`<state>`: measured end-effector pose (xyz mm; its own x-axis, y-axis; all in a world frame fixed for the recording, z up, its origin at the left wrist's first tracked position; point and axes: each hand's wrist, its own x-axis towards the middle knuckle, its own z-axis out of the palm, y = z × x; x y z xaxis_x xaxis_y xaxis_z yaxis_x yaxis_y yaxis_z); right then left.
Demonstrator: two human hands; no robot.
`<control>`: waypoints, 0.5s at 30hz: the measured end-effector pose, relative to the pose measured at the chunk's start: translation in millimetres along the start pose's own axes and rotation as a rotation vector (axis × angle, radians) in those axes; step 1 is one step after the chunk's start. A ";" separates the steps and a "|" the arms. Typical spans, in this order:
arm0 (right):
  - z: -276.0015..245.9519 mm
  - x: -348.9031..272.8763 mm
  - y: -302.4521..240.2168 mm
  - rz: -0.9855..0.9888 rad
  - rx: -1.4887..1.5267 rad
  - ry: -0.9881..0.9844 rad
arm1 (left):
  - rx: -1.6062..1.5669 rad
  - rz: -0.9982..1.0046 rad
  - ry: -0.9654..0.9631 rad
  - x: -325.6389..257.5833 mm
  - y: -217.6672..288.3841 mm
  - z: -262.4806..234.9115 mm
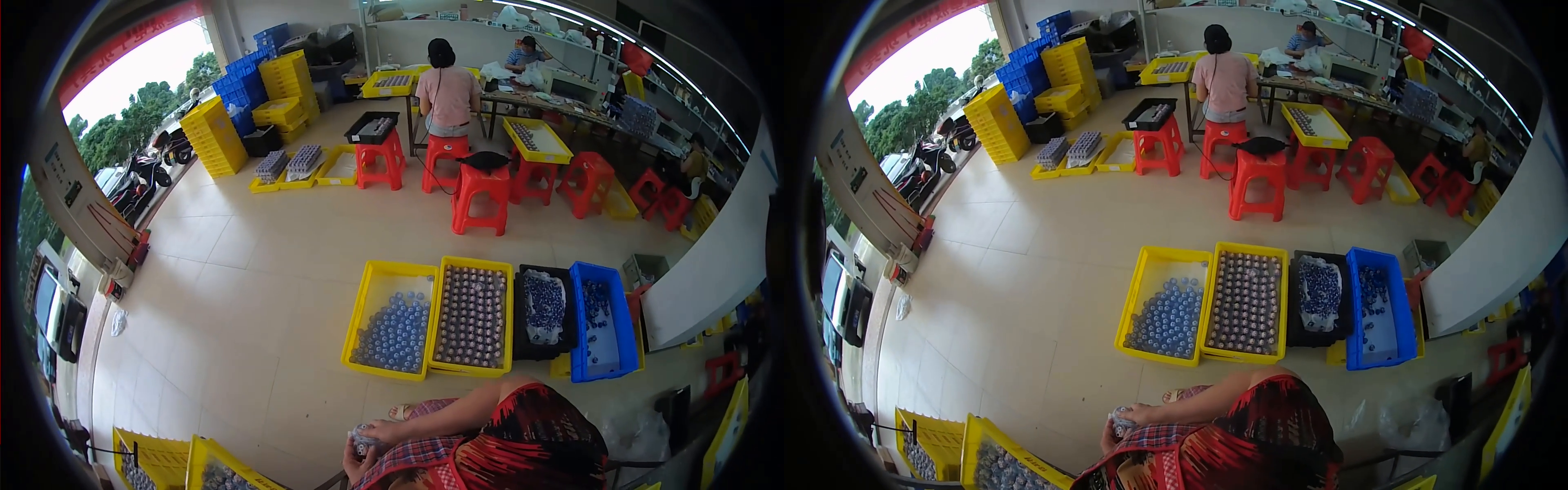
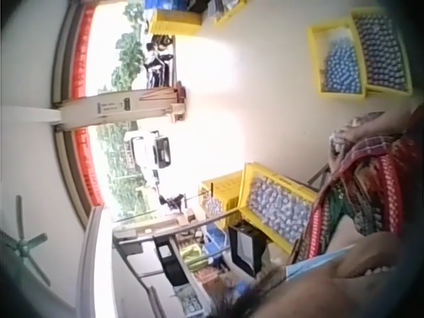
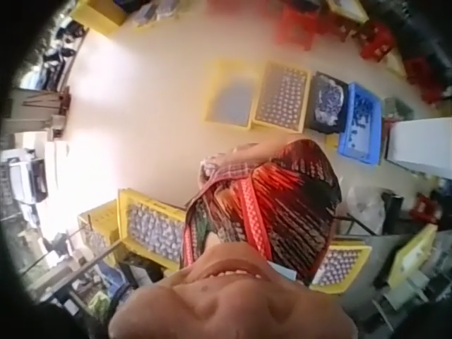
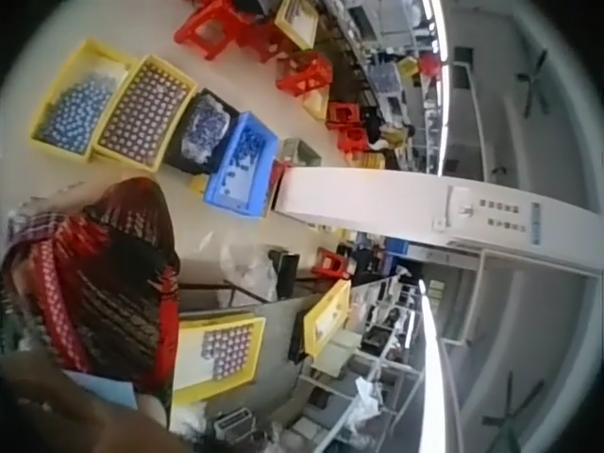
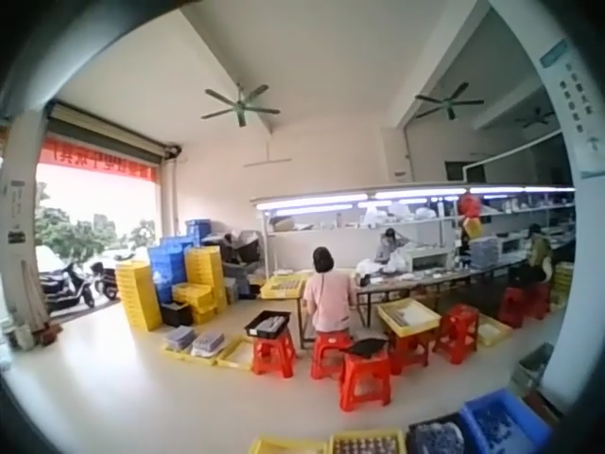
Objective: The person is packaging small items into individual plastic bags and then organizing them into trays within a factory setting.
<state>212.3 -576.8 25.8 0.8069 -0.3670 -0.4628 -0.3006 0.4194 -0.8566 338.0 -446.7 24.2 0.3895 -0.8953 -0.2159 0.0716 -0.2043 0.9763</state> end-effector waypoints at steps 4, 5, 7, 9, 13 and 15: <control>6.4 -2.2 13.8 -0.055 -0.140 0.091 | 0.090 0.064 -0.034 -6.3 4.4 9.1; 7.6 -6.3 13.7 -0.083 -0.186 0.106 | 0.011 0.030 -0.010 -4.4 -11.8 4.7; 2.0 -4.6 14.3 -0.095 -0.179 0.108 | -0.068 -0.008 0.002 -5.0 8.1 18.3; -4.2 -3.6 15.2 -0.128 -0.173 0.093 | 0.023 -0.050 -0.033 -2.8 31.1 28.7; 7.8 -20.9 -0.7 -0.039 -0.219 0.220 | 0.209 0.035 -0.026 1.0 10.2 22.5; 8.5 -25.6 -0.7 -0.053 -0.171 0.250 | 0.289 0.096 -0.037 10.2 -11.3 19.6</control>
<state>196.2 -560.7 40.2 0.6802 -0.5862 -0.4401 -0.3600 0.2558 -0.8972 323.1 -461.3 10.7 0.3480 -0.9286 -0.1286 -0.2302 -0.2176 0.9485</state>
